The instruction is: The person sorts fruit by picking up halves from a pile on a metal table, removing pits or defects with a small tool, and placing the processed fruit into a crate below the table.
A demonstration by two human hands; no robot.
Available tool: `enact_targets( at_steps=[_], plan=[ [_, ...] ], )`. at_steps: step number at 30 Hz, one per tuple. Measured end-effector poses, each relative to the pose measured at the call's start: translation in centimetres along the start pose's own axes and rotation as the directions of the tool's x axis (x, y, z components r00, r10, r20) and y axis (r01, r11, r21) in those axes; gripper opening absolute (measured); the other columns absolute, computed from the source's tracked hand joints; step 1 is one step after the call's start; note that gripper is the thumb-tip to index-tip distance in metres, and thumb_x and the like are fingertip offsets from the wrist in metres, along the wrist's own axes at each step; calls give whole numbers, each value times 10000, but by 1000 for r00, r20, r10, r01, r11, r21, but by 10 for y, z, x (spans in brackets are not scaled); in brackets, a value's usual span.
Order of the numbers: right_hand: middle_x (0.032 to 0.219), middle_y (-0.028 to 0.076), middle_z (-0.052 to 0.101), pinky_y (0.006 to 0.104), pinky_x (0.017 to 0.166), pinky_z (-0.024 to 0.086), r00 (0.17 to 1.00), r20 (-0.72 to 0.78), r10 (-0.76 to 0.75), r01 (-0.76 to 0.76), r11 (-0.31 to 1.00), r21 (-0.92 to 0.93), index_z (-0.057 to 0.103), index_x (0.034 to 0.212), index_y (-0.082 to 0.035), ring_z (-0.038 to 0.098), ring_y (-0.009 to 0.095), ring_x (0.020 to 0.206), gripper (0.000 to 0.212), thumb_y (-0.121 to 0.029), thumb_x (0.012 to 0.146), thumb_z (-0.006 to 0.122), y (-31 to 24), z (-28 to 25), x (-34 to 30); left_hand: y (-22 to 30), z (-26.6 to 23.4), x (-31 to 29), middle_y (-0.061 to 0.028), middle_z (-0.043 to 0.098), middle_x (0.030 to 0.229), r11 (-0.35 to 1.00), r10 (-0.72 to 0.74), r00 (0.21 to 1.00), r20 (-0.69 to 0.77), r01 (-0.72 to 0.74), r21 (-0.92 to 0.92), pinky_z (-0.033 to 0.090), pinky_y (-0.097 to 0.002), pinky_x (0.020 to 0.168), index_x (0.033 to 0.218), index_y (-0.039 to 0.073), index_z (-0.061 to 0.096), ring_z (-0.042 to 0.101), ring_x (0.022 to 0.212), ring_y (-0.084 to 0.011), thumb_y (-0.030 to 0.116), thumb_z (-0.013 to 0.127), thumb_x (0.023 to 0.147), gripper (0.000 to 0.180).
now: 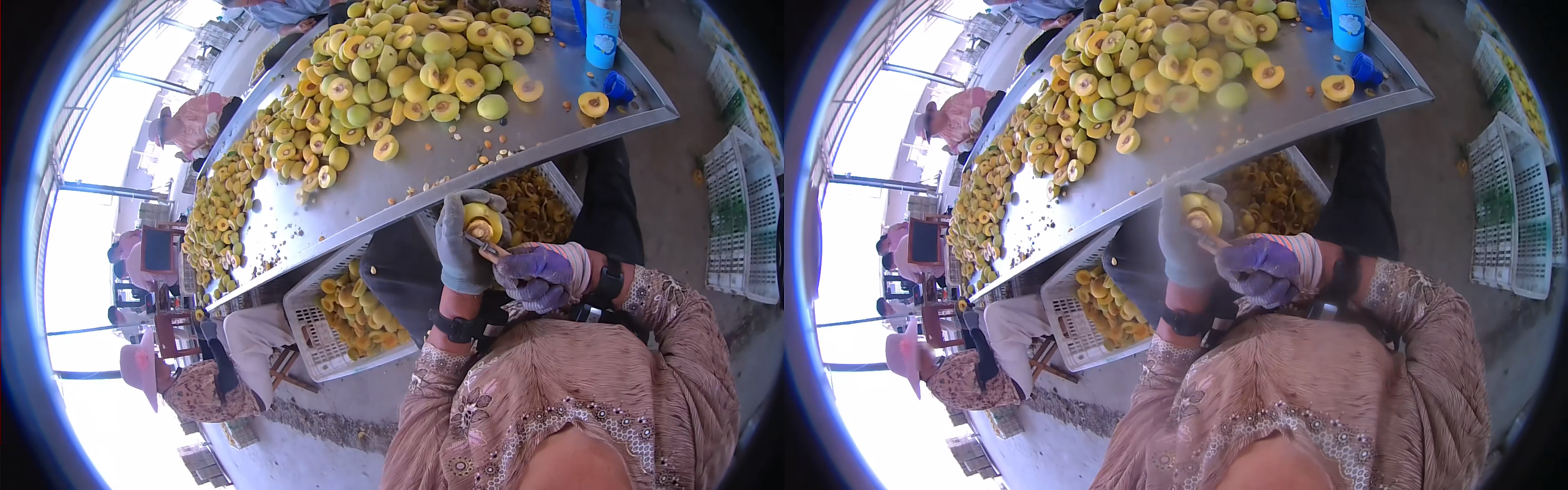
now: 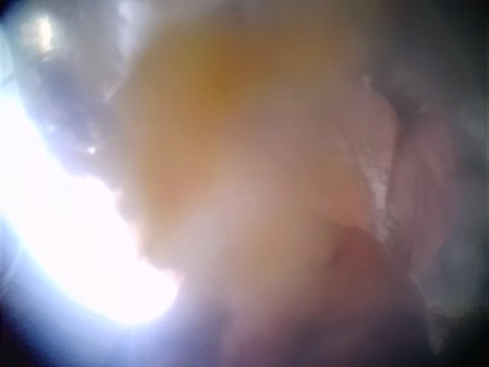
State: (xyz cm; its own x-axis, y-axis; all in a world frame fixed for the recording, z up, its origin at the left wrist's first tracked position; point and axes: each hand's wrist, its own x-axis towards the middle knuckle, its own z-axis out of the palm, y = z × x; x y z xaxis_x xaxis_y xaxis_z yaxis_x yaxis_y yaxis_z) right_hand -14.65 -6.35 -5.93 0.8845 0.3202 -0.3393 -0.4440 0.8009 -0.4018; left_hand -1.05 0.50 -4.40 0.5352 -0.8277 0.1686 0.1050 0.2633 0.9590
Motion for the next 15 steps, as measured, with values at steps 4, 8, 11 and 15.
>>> enact_targets(
  at_steps=[4, 8, 11, 15],
  plan=[
    [561, -32, 428, 222, 362, 304, 998, -55, 24, -36, 974, -223, 517, 825, -108, 393, 74, 408, 219, -311, 899, 549, 18, -28, 15, -13, -37, 13, -107, 603, 884, 723, -432, 817, -381, 61, -688, 471, -290, 519, 976, 72, 543, 570, 643, -205, 433, 449, 930, 376],
    [600, 10, 477, 291, 436, 384, 908, -360, -213, -140, 655, -742, 542, 849, -60, 456, 131, 455, 305, -362, 881, 518, 23, -84, 14, 24, -74, -5, -113, 607, 893, 925, -238, 849, -471, 50, -377, 499, -295, 606, 965, 48, 560, 578, 754, -195, 407, 538, 897, 366],
    [638, 25, 510, 281, 454, 404, 827, -518, -216, -373, 479, -795, 548, 941, -64, 461, 138, 464, 313, -367, 862, 527, 17, -99, 3, 43, -159, -23, -146, 608, 906, 996, -70, 821, -567, 85, 0, 496, -255, 633, 988, 11, 574, 595, 806, -200, 400, 545, 896, 400],
    [619, -4, 475, 251, 424, 369, 843, -526, -111, -331, 664, -671, 554, 1001, -132, 449, 113, 458, 276, -367, 858, 534, 41, -127, 4, 51, -240, -13, -95, 646, 892, 55, 443, 805, -394, 415, 908, 481, -366, 689, 1015, 80, 611, 624, 767, -258, 376, 551, 878, 331]
  ],
)
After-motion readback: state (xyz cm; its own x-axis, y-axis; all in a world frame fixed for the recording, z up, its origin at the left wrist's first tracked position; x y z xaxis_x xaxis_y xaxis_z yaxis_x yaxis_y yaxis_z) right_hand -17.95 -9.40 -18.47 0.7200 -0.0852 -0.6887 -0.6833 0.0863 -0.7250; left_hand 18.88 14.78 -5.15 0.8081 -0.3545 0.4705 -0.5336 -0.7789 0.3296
